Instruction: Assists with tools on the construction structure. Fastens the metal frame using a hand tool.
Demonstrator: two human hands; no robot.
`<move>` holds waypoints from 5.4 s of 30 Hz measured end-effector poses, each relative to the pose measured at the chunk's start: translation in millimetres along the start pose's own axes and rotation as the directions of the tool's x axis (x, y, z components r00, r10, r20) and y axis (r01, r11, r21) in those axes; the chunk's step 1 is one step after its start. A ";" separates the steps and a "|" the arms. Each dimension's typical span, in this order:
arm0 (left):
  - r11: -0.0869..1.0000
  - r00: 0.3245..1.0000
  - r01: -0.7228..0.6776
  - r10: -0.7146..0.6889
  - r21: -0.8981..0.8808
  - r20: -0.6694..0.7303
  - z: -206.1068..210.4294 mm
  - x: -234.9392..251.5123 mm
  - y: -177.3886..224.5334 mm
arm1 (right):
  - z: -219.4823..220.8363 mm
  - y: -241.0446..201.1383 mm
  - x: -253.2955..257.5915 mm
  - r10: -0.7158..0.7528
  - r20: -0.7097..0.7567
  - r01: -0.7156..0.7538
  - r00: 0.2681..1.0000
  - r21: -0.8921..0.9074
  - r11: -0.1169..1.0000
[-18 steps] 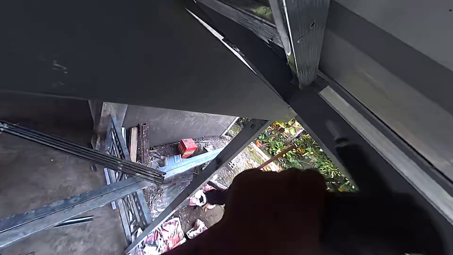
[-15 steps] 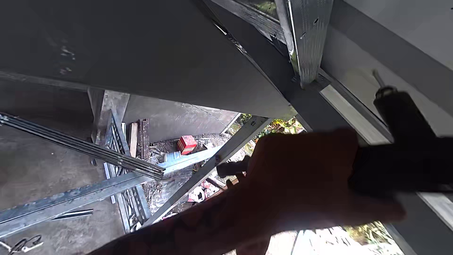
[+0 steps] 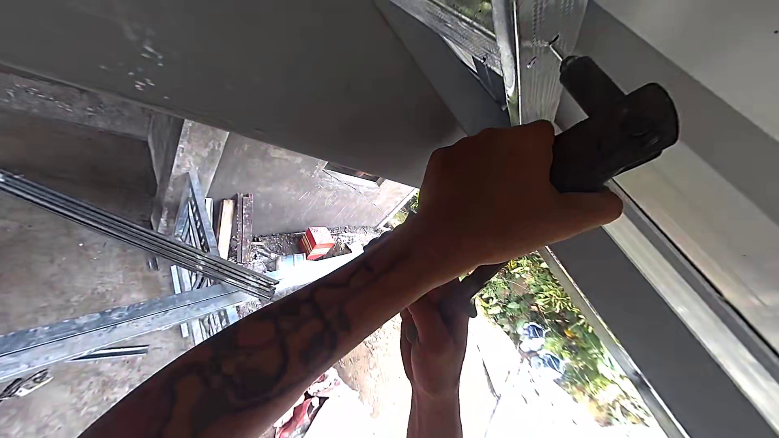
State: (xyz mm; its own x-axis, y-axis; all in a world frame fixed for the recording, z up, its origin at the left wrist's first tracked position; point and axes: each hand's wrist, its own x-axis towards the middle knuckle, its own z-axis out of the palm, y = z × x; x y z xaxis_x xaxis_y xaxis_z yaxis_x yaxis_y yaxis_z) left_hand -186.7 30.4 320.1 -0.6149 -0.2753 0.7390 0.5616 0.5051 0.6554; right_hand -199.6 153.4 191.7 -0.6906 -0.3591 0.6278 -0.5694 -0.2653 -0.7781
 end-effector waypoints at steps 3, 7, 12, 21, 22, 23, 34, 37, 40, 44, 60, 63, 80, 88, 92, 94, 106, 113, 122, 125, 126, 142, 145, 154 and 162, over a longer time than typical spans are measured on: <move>1.000 1.000 -0.006 0.006 0.015 -0.003 1.2 2.2 -0.4 | 0.0 1.3 2.6 -0.008 -0.003 0.008 1.000 0.008 1.000; 1.000 1.000 -0.001 0.001 0.012 -0.002 -0.7 3.2 0.8 | -1.4 -1.6 3.3 0.000 0.014 0.001 1.000 -0.007 1.000; 1.000 1.000 -0.014 0.014 0.007 -0.005 -0.5 6.0 -0.2 | -2.9 -5.5 4.8 0.021 0.024 -0.022 0.999 0.006 1.000; 0.930 0.998 0.041 -0.022 -0.365 0.056 -4.8 16.5 1.0 | -5.8 -47.7 2.1 0.099 0.050 -0.095 0.994 -0.080 0.992; 0.940 0.998 0.046 -0.032 -0.339 0.047 -4.2 17.5 1.8 | -6.7 -43.9 5.1 0.124 0.055 -0.122 0.991 -0.032 0.992; 0.954 0.998 0.052 -0.040 -0.294 0.045 -4.2 17.4 1.5 | -7.8 -37.1 7.8 0.143 0.075 -0.145 0.987 0.026 0.989; 0.791 0.969 0.129 0.028 -0.599 0.246 -14.0 19.4 -8.8 | 30.9 19.0 43.5 -0.087 -0.033 0.088 0.996 0.017 0.996; 0.578 0.952 0.241 0.014 -0.779 0.305 -17.8 19.1 -11.9 | 33.4 20.6 49.4 -0.100 -0.052 0.094 0.994 -0.111 0.989; 0.480 0.972 0.206 0.000 -0.853 0.234 -7.0 20.0 -12.8 | 9.9 -23.4 35.2 0.006 0.001 -0.005 1.000 -0.528 0.849; 0.525 0.967 0.231 -0.031 -0.819 0.252 -10.7 18.2 -11.1 | -66.9 -105.3 -18.2 0.063 0.253 0.025 0.965 -0.330 0.944; 0.373 0.983 0.180 -0.027 -0.910 0.183 -2.9 17.6 -9.9 | 15.5 17.2 30.6 -0.060 0.003 0.060 0.998 -0.005 0.998; 0.346 0.981 0.193 -0.039 -0.918 0.192 -0.3 17.1 -7.7 | 9.9 1.2 29.5 -0.065 -0.027 0.053 0.998 -0.301 0.952; 0.446 0.990 0.143 -0.048 -0.883 0.136 4.8 19.4 -9.8 | 8.0 0.1 28.9 0.000 0.060 -0.002 0.998 0.026 1.000; 0.479 0.981 0.195 -0.092 -0.856 0.172 2.3 16.2 -6.6 | -46.2 -88.6 -4.9 0.011 0.120 0.045 0.993 -0.451 0.891; 0.494 0.973 0.229 -0.112 -0.839 0.200 -0.1 20.1 -4.2 | -63.0 -95.2 -7.2 0.067 0.257 -0.060 0.964 -0.036 0.998; 0.557 0.985 0.171 -0.098 -0.812 0.141 4.1 21.3 -8.8 | -35.3 -63.1 7.8 0.133 0.113 -0.091 0.985 -0.315 0.945; 0.444 0.983 0.181 -0.099 -0.878 0.152 7.0 19.0 -3.0 | 3.9 -12.6 28.7 -0.026 -0.024 0.015 0.999 -0.356 0.934; 0.532 0.969 0.244 -0.114 -0.811 0.217 -4.3 17.8 -2.8 | -74.6 -106.1 -10.0 0.041 0.398 -0.056 0.916 0.026 0.998; 0.538 0.986 0.169 -0.104 -0.826 0.133 3.7 18.5 -5.5 | -0.2 -8.9 23.4 0.032 0.110 -0.039 0.993 0.061 0.997; 0.444 0.981 0.196 -0.097 -0.874 0.171 2.3 17.6 -1.4 | 13.9 7.2 30.4 -0.053 -0.008 0.053 0.999 -0.025 0.998; 0.429 0.979 0.202 -0.097 -0.880 0.177 1.8 16.7 -0.9 | 14.6 3.2 30.1 -0.056 -0.025 0.053 0.998 -0.109 0.993; 0.614 0.989 0.148 -0.108 -0.775 0.103 2.6 19.0 -5.6 | -2.2 -22.1 15.7 0.132 0.103 -0.135 0.986 0.021 0.991; 0.491 0.982 0.189 -0.106 -0.850 0.157 1.9 18.8 -1.4 | 10.9 4.7 26.0 0.003 -0.015 -0.002 1.000 0.026 1.000; 0.500 0.968 0.250 -0.126 -0.829 0.216 -4.9 16.9 -0.6 | -67.4 -109.1 -18.4 0.017 0.383 -0.066 0.924 0.114 0.991; 0.587 0.984 0.174 -0.131 -0.791 0.119 3.3 18.3 -4.0 | -10.7 -33.7 12.9 0.168 0.109 -0.168 0.980 -0.013 0.986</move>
State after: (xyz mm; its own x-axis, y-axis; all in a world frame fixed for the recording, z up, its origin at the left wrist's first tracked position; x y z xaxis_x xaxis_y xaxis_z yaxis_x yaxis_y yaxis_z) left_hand -202.0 26.1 330.5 -0.7448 -0.2400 0.6226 0.6604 -0.3987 0.6364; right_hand -194.1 167.3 226.3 -0.7234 -0.4944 0.4819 -0.4513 -0.1896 -0.8720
